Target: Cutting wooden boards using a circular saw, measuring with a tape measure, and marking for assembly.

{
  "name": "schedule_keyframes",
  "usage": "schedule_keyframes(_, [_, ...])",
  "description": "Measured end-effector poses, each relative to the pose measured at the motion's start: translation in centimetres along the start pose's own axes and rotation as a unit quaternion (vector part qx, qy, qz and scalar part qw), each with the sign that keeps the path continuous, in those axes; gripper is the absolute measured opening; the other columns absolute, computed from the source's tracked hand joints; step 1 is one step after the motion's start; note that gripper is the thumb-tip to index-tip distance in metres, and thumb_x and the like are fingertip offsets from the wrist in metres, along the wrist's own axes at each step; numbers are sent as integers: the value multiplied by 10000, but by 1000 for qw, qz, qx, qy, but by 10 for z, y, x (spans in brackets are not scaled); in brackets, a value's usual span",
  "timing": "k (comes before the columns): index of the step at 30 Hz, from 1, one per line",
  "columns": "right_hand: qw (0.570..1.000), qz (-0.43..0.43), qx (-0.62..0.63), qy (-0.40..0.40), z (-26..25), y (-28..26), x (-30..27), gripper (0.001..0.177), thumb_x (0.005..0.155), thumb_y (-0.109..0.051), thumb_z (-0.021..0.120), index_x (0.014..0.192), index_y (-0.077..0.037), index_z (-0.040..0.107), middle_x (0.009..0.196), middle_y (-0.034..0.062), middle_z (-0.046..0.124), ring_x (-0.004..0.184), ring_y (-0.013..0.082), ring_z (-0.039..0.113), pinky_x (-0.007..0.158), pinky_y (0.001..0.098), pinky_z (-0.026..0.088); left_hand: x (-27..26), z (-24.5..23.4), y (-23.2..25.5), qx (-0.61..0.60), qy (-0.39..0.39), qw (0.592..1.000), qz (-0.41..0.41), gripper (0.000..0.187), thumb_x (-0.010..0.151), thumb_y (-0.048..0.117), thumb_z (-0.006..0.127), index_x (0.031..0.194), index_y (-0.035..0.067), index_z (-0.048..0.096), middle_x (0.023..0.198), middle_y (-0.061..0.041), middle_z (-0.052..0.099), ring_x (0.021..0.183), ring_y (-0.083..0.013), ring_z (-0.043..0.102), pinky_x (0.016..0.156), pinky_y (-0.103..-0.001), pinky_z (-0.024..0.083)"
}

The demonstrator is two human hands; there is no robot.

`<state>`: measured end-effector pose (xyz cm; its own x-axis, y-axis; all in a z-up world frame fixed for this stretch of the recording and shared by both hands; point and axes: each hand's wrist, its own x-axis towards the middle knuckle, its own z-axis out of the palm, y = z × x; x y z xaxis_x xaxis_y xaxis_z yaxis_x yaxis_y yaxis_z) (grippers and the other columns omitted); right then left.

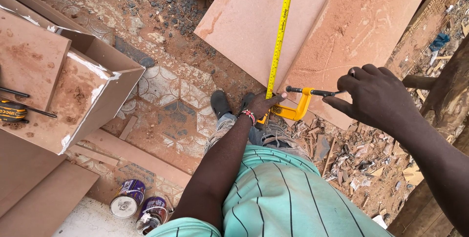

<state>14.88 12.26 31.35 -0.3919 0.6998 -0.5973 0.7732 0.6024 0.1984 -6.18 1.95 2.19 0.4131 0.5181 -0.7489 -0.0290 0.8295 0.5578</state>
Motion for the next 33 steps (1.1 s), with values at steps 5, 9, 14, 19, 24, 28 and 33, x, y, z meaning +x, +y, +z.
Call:
schedule_keyframes(5, [894,199,348,-200,-11,-31,14,849,1214,-669,495,841,-73,969,765,100,879,693,264,787,762,407,557,5,-4,-3,-7,14,1000,5,864,754,872,758,1190,126,774,1097,-109,763,936,-206,805,626,-303,687])
schedule_keyframes(9, [799,250,504,-212,-34,-35,7,656,1232,-525,508,1182,-49,956,939,169,885,783,327,748,779,447,539,4,0,-2,-5,1,1000,4,837,760,882,749,1126,129,749,1001,-86,751,707,-157,744,574,-251,593])
schedule_keyframes(14, [994,17,-98,-45,3,-6,-8,855,1055,-807,551,1647,-190,546,1373,122,825,1308,370,811,1144,529,683,-3,2,4,-16,-6,1000,6,805,783,855,764,1149,138,761,1021,-75,728,701,-151,729,562,-246,610])
schedule_keyframes(19, [999,-45,20,-4,14,-27,17,808,1248,-652,404,674,-229,784,714,37,782,866,348,770,862,526,599,-3,0,5,-5,-3,1000,17,823,794,853,753,1206,141,749,1070,-72,687,675,-140,695,541,-229,582])
schedule_keyframes(24, [677,243,671,-179,53,-1,28,721,1277,-245,491,791,187,803,696,349,755,609,374,561,699,496,439,-3,1,5,4,10,1000,20,782,786,870,755,1064,140,725,940,-59,712,597,-133,693,532,-239,539])
schedule_keyframes(28, [914,249,175,-269,-42,-15,13,1070,1079,-945,217,1205,-226,1000,1139,123,986,1208,390,890,1022,518,613,-6,-1,6,-16,6,1000,17,787,798,831,777,1155,131,739,1036,-74,718,651,-141,684,541,-243,578])
schedule_keyframes(33, [997,14,-59,45,3,14,2,973,953,-1017,554,1484,-239,798,1323,69,849,1278,333,798,1076,512,677,-4,2,8,10,5,1000,13,852,787,874,731,1242,155,709,1077,-76,715,732,-157,724,572,-249,586])
